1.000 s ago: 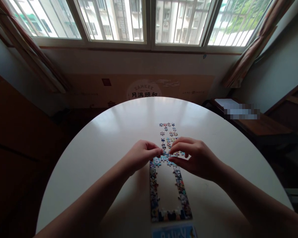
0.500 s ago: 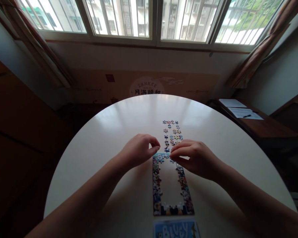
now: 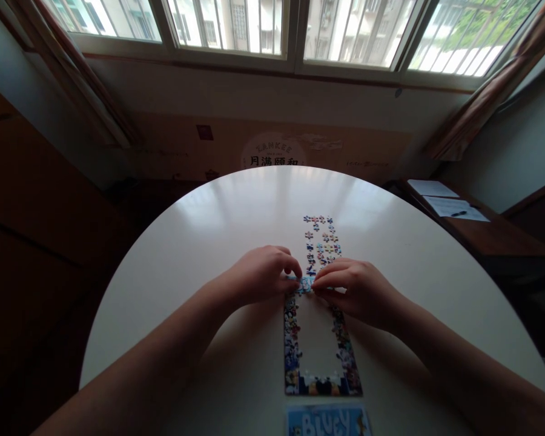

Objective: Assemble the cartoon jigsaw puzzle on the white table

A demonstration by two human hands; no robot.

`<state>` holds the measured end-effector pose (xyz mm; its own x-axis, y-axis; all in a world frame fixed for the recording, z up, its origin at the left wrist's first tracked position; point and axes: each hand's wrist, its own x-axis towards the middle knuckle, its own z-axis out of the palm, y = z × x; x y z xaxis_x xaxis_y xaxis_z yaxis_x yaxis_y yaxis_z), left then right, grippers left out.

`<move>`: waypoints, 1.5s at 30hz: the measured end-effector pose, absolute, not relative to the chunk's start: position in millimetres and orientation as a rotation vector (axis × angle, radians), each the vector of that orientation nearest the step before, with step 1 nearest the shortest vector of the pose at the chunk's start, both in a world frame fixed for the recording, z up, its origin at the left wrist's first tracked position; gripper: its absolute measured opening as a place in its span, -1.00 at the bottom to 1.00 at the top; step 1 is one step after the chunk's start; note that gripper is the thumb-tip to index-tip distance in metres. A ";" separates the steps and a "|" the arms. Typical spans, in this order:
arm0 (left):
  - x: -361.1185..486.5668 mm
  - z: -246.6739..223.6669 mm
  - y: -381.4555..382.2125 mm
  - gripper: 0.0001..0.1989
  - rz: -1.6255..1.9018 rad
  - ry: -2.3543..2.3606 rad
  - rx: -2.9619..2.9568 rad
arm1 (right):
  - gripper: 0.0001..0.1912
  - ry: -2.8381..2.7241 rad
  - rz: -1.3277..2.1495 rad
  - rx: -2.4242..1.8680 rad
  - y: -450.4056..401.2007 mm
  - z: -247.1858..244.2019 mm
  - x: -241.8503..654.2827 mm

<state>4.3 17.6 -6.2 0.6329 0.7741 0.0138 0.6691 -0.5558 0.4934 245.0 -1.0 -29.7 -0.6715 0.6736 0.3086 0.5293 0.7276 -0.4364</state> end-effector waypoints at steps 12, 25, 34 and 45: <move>5.8 -7.3 17.8 -0.82 0.316 1.122 2.403 | -0.83 -2.517 0.409 -0.962 -2.1 -27.5 244.3; 5.5 -8.3 18.2 -0.81 0.330 1.099 2.410 | -0.83 -2.566 0.449 -0.985 -2.4 -23.4 245.3; 14.3 -14.5 17.8 -0.83 0.317 1.218 2.430 | -0.75 -2.621 0.507 -1.014 -5.9 -8.9 250.2; 17.7 -9.9 13.2 -0.85 0.284 1.282 2.441 | -0.72 -2.508 0.329 -1.079 -1.4 -2.3 264.6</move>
